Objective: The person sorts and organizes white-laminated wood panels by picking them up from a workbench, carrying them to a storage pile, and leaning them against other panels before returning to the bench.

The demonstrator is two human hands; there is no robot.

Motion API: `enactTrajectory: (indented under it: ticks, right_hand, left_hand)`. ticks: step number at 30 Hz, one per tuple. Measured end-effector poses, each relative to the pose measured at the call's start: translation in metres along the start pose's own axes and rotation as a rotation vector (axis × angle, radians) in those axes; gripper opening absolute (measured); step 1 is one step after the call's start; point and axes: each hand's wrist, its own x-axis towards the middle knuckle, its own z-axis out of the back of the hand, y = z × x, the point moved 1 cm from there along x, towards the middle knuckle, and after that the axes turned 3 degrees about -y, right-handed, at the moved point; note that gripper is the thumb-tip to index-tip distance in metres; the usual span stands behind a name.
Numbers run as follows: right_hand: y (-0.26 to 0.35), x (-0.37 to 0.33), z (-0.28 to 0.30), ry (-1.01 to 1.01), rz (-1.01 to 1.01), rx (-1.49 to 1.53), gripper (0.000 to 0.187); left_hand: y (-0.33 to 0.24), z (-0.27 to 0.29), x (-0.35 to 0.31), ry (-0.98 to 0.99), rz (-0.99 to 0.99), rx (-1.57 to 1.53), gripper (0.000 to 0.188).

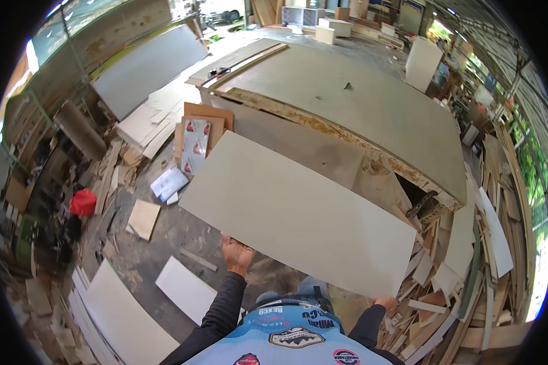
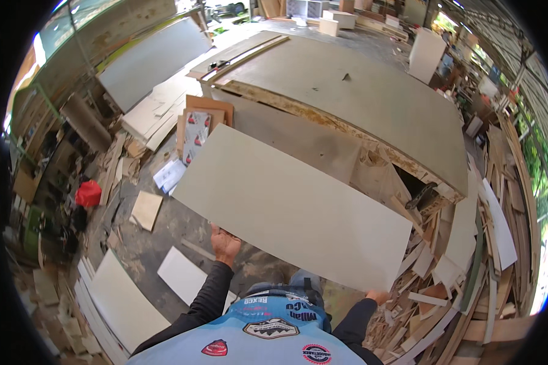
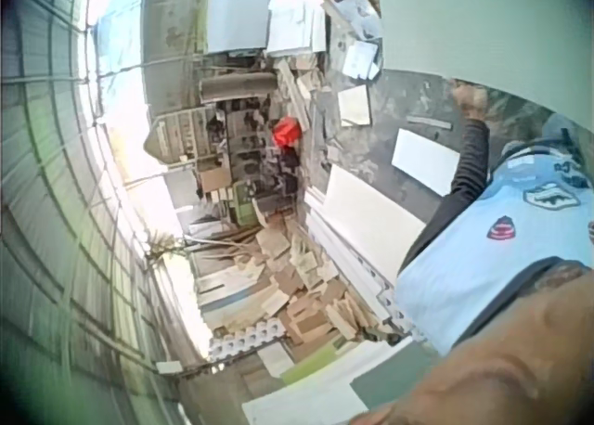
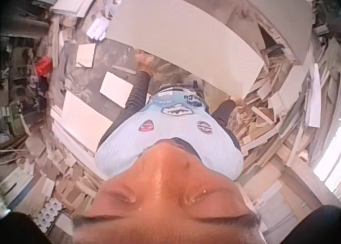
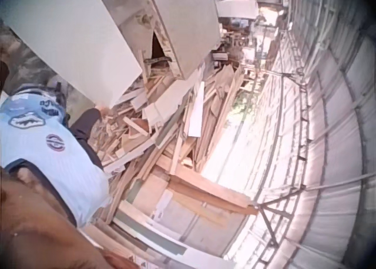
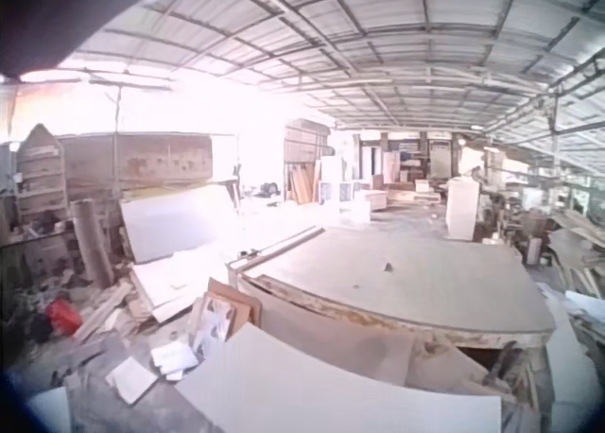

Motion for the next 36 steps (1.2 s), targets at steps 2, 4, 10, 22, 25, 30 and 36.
enactTrajectory:
  ticks: [2, 4, 10, 22, 25, 30, 36]
  right_hand:
    - [0.036, -0.014, -0.034, -0.17, -0.267, 0.473, 0.026]
    - [0.072, -0.02, -0.065, -0.198, -0.3, 0.383, 0.026]
    - [0.152, 0.02, -0.19, 0.013, -0.083, -0.201, 0.024]
    - [0.373, -0.054, -0.426, -0.182, -0.51, 0.17, 0.022]
    - [0.418, -0.086, -0.448, -0.292, -0.741, 0.907, 0.027]
    - [0.497, -0.158, -0.493, -0.181, -0.48, 0.874, 0.026]
    - [0.532, -0.179, -0.547, -0.065, -0.283, 1.147, 0.022]
  left_hand:
    - [-0.008, -0.008, 0.055, 0.063, 0.016, -0.004, 0.049]
    - [-0.005, -0.032, 0.097, 0.038, 0.038, -0.005, 0.047]
    - [-0.017, -0.063, 0.257, 0.079, -0.015, 0.05, 0.048]
    - [-0.082, -0.193, 0.527, -0.007, -0.189, 0.155, 0.052]
    - [-0.069, -0.239, 0.583, -0.285, -0.153, 0.135, 0.041]
    - [-0.108, -0.216, 0.72, -0.207, -0.09, 0.282, 0.047]
    - [-0.117, -0.209, 0.807, -0.291, -0.092, 0.552, 0.054]
